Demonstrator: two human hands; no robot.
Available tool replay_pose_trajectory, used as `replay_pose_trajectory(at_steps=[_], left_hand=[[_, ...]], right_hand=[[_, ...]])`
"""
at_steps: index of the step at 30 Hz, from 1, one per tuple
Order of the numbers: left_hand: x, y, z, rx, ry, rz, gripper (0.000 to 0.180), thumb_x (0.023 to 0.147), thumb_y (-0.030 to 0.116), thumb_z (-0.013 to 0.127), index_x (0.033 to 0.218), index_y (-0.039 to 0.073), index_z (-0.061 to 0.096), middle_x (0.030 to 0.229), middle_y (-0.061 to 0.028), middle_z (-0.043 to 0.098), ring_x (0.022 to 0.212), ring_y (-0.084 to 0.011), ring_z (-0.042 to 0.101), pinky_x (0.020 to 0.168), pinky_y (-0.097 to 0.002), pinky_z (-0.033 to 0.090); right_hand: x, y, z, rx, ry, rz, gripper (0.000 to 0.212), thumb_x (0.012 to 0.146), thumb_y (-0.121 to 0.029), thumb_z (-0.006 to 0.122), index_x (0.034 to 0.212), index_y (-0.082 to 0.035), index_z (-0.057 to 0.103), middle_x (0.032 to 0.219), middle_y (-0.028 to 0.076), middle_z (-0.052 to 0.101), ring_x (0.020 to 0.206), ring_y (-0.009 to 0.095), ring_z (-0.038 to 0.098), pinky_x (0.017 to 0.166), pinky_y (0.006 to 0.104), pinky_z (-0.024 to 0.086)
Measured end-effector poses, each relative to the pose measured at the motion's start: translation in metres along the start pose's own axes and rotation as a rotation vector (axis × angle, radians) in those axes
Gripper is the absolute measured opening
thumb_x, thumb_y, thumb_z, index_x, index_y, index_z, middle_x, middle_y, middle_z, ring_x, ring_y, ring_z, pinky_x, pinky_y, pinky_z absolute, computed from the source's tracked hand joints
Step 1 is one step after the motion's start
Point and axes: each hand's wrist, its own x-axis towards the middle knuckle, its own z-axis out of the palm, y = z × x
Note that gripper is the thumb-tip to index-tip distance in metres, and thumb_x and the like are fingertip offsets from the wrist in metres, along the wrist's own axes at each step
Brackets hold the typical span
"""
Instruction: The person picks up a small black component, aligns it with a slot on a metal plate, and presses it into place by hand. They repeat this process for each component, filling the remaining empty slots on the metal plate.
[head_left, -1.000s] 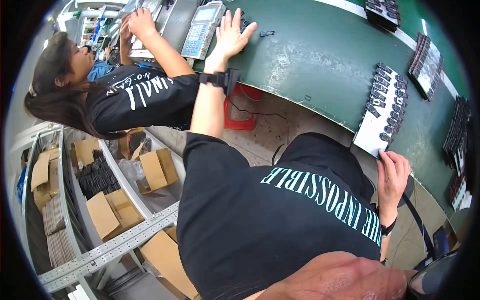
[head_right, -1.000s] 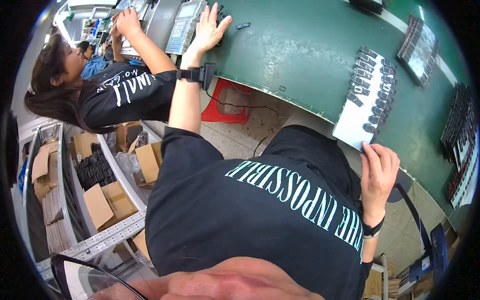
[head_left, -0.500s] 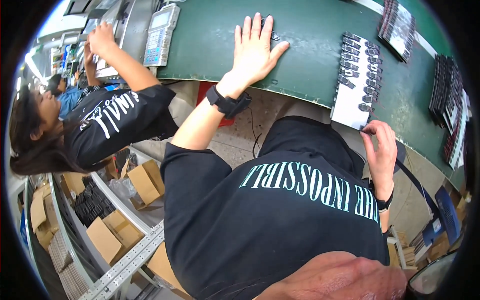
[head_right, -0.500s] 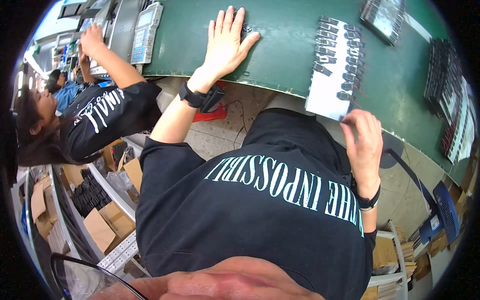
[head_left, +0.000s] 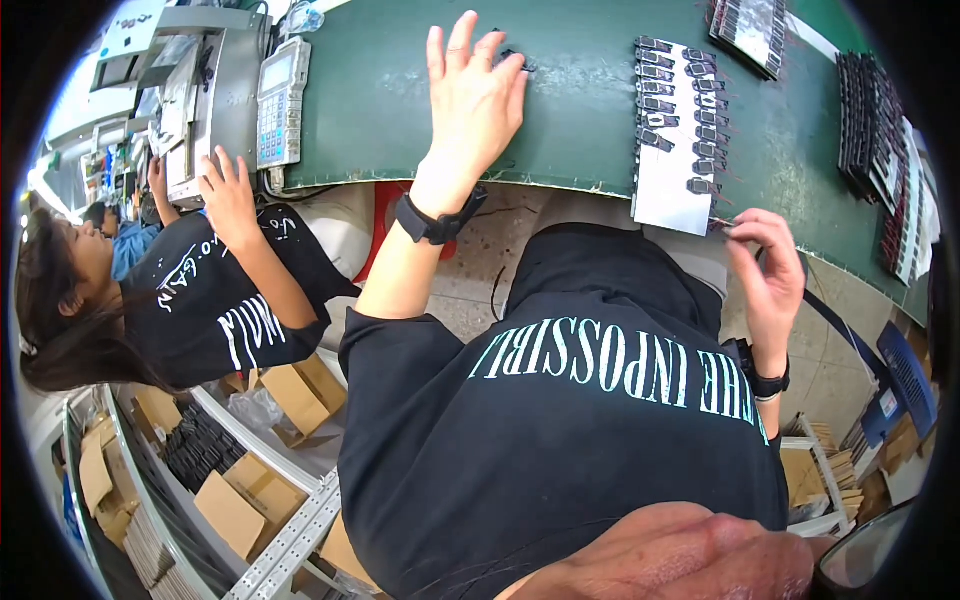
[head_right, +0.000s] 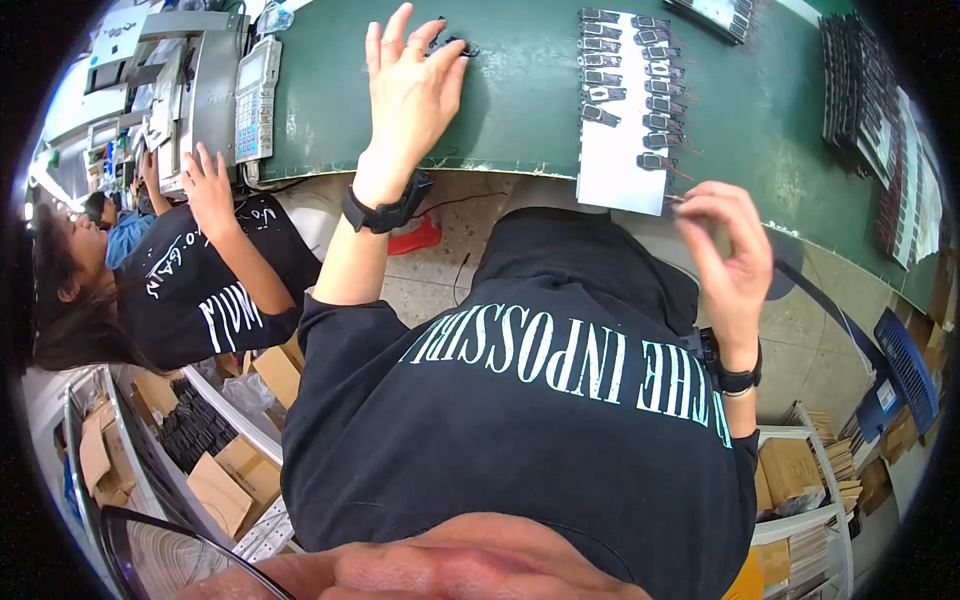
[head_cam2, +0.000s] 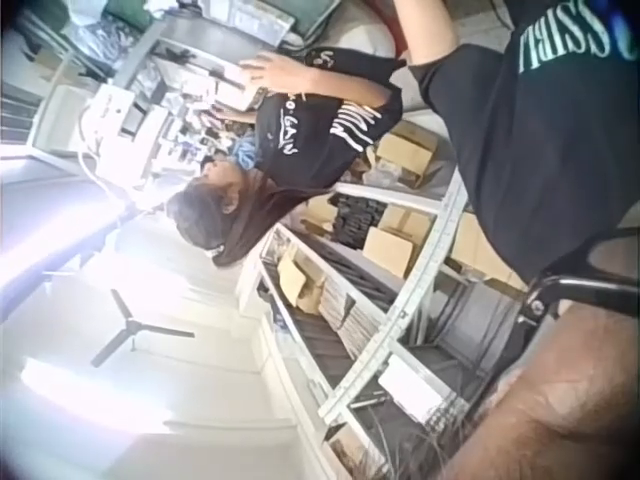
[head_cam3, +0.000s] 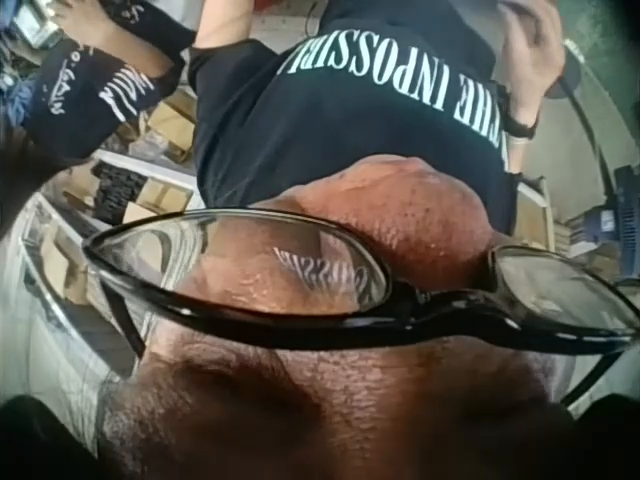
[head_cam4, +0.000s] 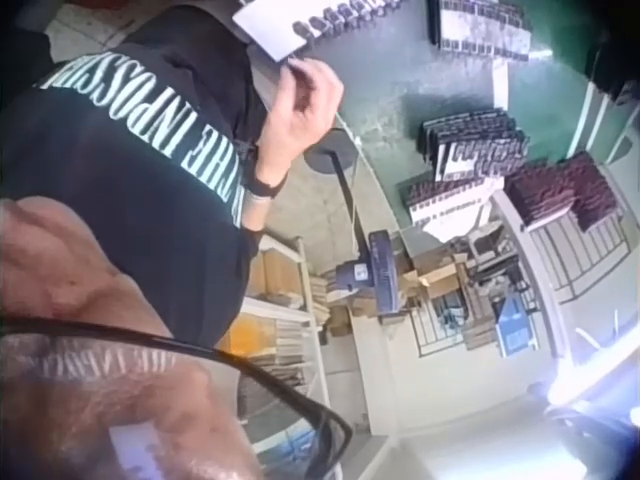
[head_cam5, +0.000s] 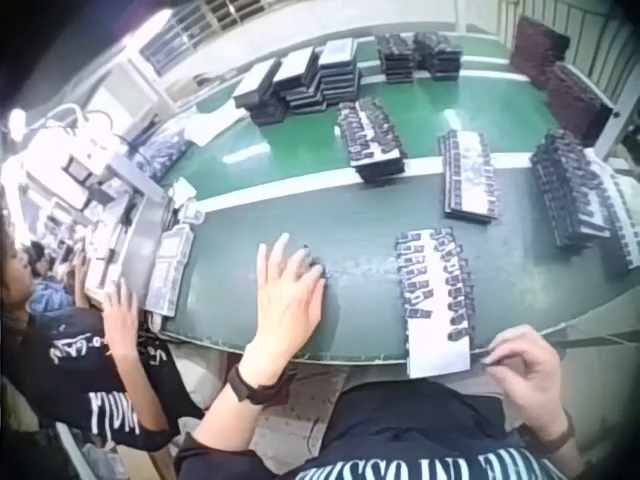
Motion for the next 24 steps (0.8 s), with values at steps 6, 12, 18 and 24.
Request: replay_pose_trajectory(at_steps=[6,12,18,24], left_hand=[[-0.035,0.033,0.018,-0.234,-0.179,0.078,0.024,0.082,0.018,0.073,0.103,0.007,0.071,0.123,-0.0109,0.063,0.126,-0.0354,0.051,0.114,-0.0493,0.035],[-0.041,0.028,0.019,-0.365,-0.045,0.217,0.021,0.079,0.018,0.077,0.097,0.009,0.072,0.103,-0.0066,0.066,0.103,-0.0293,0.06,0.101,-0.0417,0.046],[-0.038,0.068,0.013,-0.216,0.014,-0.192,0.02,0.08,0.021,0.079,0.093,0.008,0.071,0.095,-0.0057,0.065,0.093,-0.028,0.059,0.083,-0.0396,0.047],[-0.03,0.05,0.035,-0.397,0.06,-0.299,0.016,0.082,0.02,0.078,0.09,0.008,0.071,0.088,-0.0046,0.066,0.088,-0.0272,0.059,0.08,-0.0382,0.047]], right_hand=[[-0.009,-0.004,-0.012,0.378,0.126,0.138,0.015,0.094,0.006,0.06,0.108,0.004,0.065,0.104,0.009,0.063,0.091,0.015,0.063,0.084,0.0265,0.049],[0.005,0.01,-0.01,0.522,0.081,0.153,0.016,0.097,0.001,0.06,0.112,0.003,0.064,0.106,0.009,0.064,0.09,0.014,0.064,0.085,0.0265,0.05],[0.007,0.015,-0.007,0.537,0.114,0.136,0.018,0.097,-0.003,0.062,0.114,0.003,0.063,0.106,0.008,0.067,0.09,0.013,0.063,0.084,0.0261,0.049],[0.006,0.016,-0.005,0.522,0.109,0.167,0.018,0.098,-0.004,0.062,0.114,0.002,0.063,0.105,0.007,0.067,0.09,0.013,0.063,0.085,0.0259,0.049]])
